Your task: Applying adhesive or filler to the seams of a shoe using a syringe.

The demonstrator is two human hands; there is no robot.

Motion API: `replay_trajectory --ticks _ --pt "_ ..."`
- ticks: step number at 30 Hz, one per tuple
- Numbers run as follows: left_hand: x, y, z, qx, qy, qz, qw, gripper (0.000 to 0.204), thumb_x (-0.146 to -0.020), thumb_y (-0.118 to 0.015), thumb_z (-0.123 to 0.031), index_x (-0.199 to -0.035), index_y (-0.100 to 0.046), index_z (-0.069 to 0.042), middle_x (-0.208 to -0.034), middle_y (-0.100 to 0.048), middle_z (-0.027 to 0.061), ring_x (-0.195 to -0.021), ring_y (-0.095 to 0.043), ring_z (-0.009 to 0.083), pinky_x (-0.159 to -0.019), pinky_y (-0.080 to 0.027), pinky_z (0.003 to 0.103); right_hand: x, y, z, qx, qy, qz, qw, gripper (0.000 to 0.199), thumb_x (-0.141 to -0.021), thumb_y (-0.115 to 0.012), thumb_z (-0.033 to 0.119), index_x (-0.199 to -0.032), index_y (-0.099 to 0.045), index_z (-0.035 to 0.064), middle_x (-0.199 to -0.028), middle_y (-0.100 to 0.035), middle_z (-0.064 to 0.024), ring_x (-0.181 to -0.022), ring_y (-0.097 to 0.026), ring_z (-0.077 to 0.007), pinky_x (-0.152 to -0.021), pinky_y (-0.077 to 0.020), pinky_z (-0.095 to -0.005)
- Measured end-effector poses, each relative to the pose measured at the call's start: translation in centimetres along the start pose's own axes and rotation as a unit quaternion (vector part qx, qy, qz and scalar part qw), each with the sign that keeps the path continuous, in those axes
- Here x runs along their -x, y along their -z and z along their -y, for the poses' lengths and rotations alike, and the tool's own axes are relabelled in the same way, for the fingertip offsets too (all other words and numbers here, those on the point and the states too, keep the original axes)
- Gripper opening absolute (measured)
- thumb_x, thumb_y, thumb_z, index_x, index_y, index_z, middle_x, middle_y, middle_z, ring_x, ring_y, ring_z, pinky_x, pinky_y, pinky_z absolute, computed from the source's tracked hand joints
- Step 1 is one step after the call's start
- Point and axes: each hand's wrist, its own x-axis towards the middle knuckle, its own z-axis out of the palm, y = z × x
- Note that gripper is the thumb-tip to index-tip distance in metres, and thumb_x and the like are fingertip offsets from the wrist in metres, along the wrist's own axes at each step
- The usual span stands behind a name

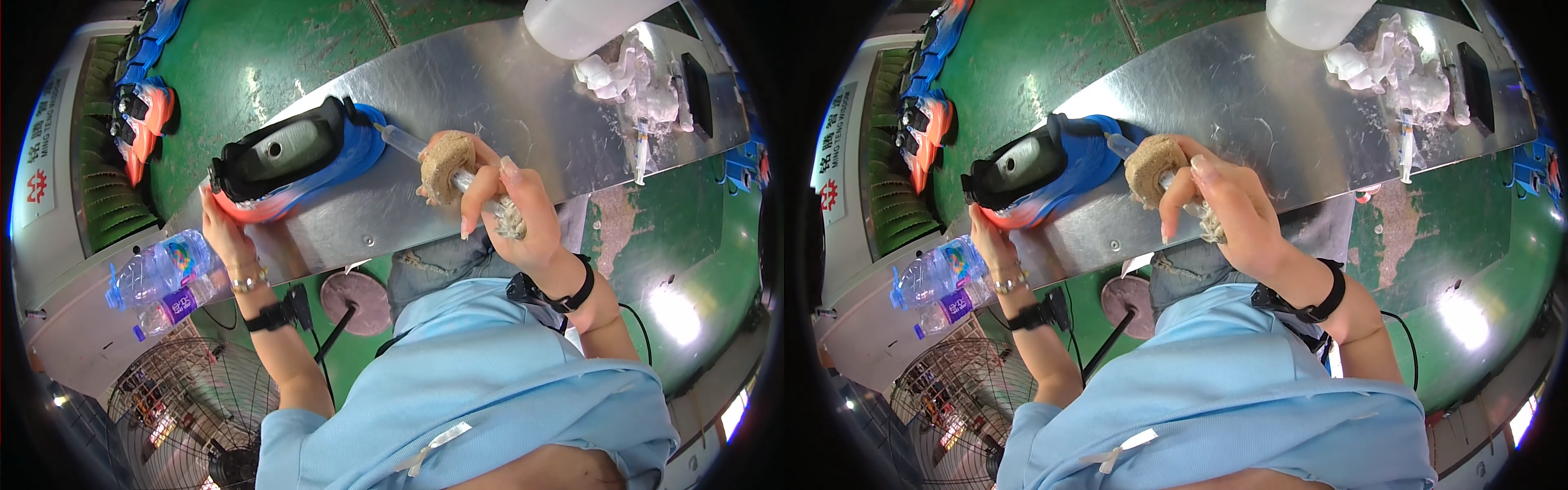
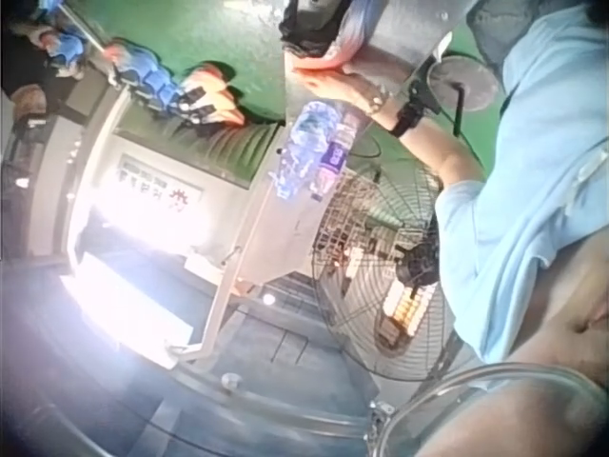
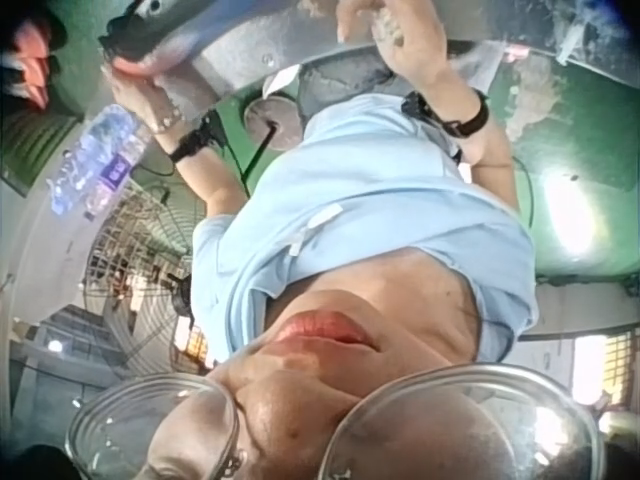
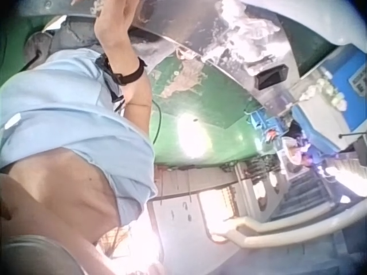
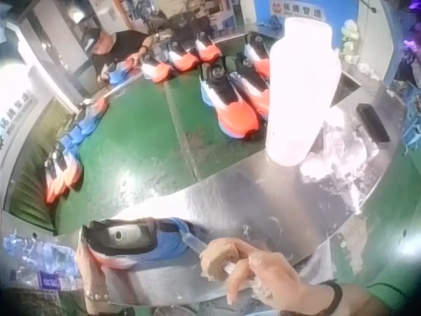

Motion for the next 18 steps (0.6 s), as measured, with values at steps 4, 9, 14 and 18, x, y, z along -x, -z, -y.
replay_trajectory --ticks 4,9,14,18 --pt "5.1 4.6 0.4 -0.076 0.054 0.002 0.996 0.033 -0.089 -0.053 -0.036 -0.094 -0.06 -0.004 -0.08 -0.061 -0.0003 -0.057 -0.056 0.0062 -0.041 -0.04 0.018 -0.2 -0.6 -0.3 -0.006 0.003 -0.016 1.0 0.055 -0.095 -0.02 0.024 -0.066 -0.058 -0.0026 -0.102 -0.054 -0.0178 -0.098 -0.048 -0.0221 -0.09 -0.0332 -0.0319" --pt "12.4 5.5 0.7 0.013 0.224 0.155 0.962 0.039 -0.093 -0.045 -0.034 -0.112 -0.052 -0.002 -0.105 -0.06 0.0065 -0.086 -0.062 0.0136 -0.068 -0.053 0.027 -0.4 -0.7 -0.4 -0.013 0.028 -0.035 0.999 0.056 -0.095 -0.02 0.026 -0.066 -0.057 -0.004 -0.08 -0.058 -0.0156 -0.093 -0.05 -0.0238 -0.091 -0.0342 -0.0338" --pt "16.6 4.3 1.7 0.105 0.243 0.291 0.919 0.043 -0.091 -0.049 -0.033 -0.113 -0.049 0.004 -0.108 -0.059 0.0106 -0.096 -0.06 0.0182 -0.085 -0.049 0.034 0.4 -0.9 -0.3 -0.049 -0.019 -0.033 0.998 0.057 -0.096 -0.021 0.029 -0.063 -0.055 -0.0022 -0.073 -0.057 -0.0124 -0.088 -0.05 -0.0215 -0.088 -0.0344 -0.033" --pt "17.4 3.7 2.7 0.18 0.261 0.366 0.875 0.047 -0.081 -0.065 -0.024 -0.112 -0.048 0.007 -0.106 -0.06 0.0126 -0.094 -0.061 0.0189 -0.084 -0.049 0.032 1.0 -1.7 0.4 -0.061 -0.013 -0.049 0.997 0.056 -0.096 -0.021 0.03 -0.064 -0.053 -0.0014 -0.07 -0.054 -0.0115 -0.082 -0.05 -0.0204 -0.084 -0.035 -0.0321"
